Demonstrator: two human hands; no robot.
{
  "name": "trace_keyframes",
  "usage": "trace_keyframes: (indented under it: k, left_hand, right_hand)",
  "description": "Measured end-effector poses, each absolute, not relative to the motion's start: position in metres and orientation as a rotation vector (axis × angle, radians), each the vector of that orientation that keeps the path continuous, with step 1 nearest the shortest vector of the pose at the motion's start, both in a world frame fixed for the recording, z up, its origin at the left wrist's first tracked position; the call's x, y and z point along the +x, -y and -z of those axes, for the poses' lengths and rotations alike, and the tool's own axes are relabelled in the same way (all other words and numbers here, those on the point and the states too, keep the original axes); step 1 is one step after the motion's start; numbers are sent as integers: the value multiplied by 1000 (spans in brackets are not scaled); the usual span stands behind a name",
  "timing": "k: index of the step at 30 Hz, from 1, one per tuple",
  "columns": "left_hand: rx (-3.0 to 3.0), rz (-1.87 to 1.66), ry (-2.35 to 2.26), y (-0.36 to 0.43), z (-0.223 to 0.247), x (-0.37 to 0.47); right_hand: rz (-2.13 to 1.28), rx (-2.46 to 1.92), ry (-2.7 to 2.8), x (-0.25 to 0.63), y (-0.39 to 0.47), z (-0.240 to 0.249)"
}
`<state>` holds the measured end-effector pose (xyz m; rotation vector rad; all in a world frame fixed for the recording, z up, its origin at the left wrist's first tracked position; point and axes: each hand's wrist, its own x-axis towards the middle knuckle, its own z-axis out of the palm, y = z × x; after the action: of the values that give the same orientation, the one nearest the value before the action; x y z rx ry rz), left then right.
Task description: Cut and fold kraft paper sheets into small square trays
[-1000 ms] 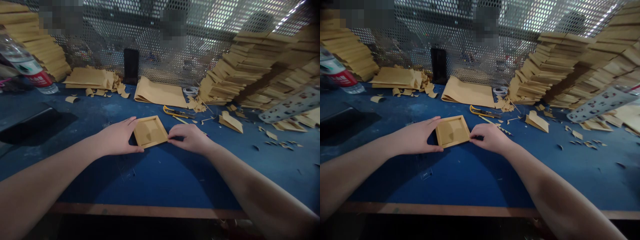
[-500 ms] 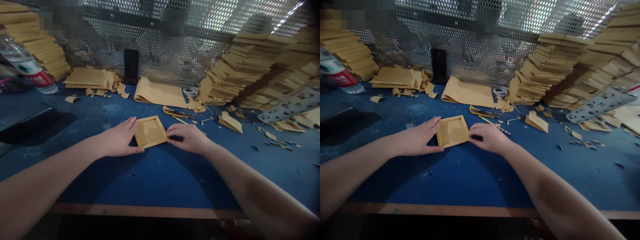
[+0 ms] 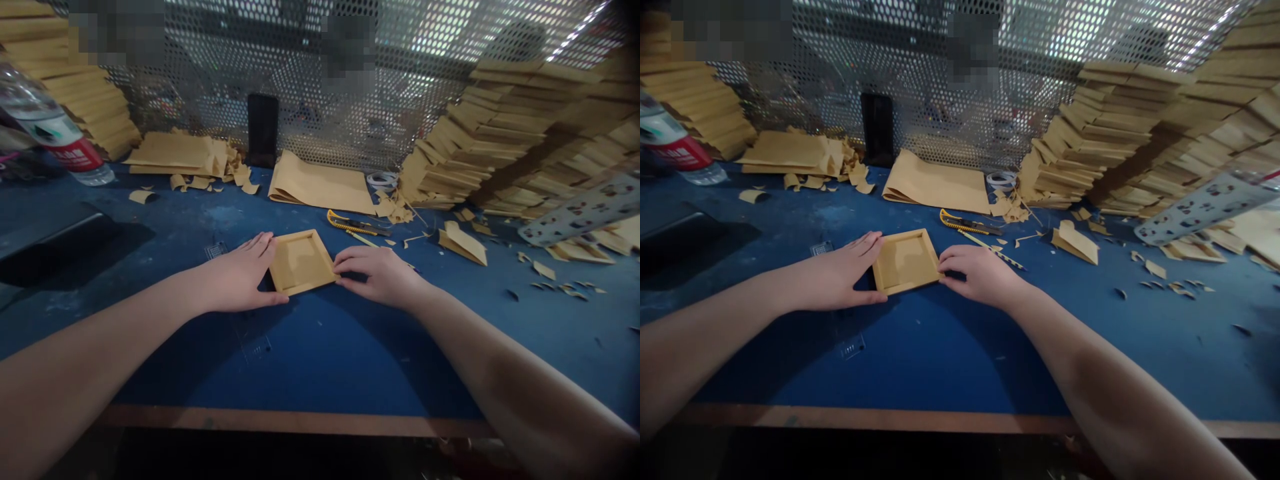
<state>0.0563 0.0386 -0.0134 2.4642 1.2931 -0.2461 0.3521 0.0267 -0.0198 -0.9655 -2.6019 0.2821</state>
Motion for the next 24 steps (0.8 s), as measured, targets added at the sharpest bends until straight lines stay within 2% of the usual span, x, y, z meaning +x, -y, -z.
trace_keyframes:
  k: [24]
  left_hand:
    - [2452, 286, -1312, -39, 14, 57]
  right_hand:
    - [-192, -949, 2685, 356, -32, 23]
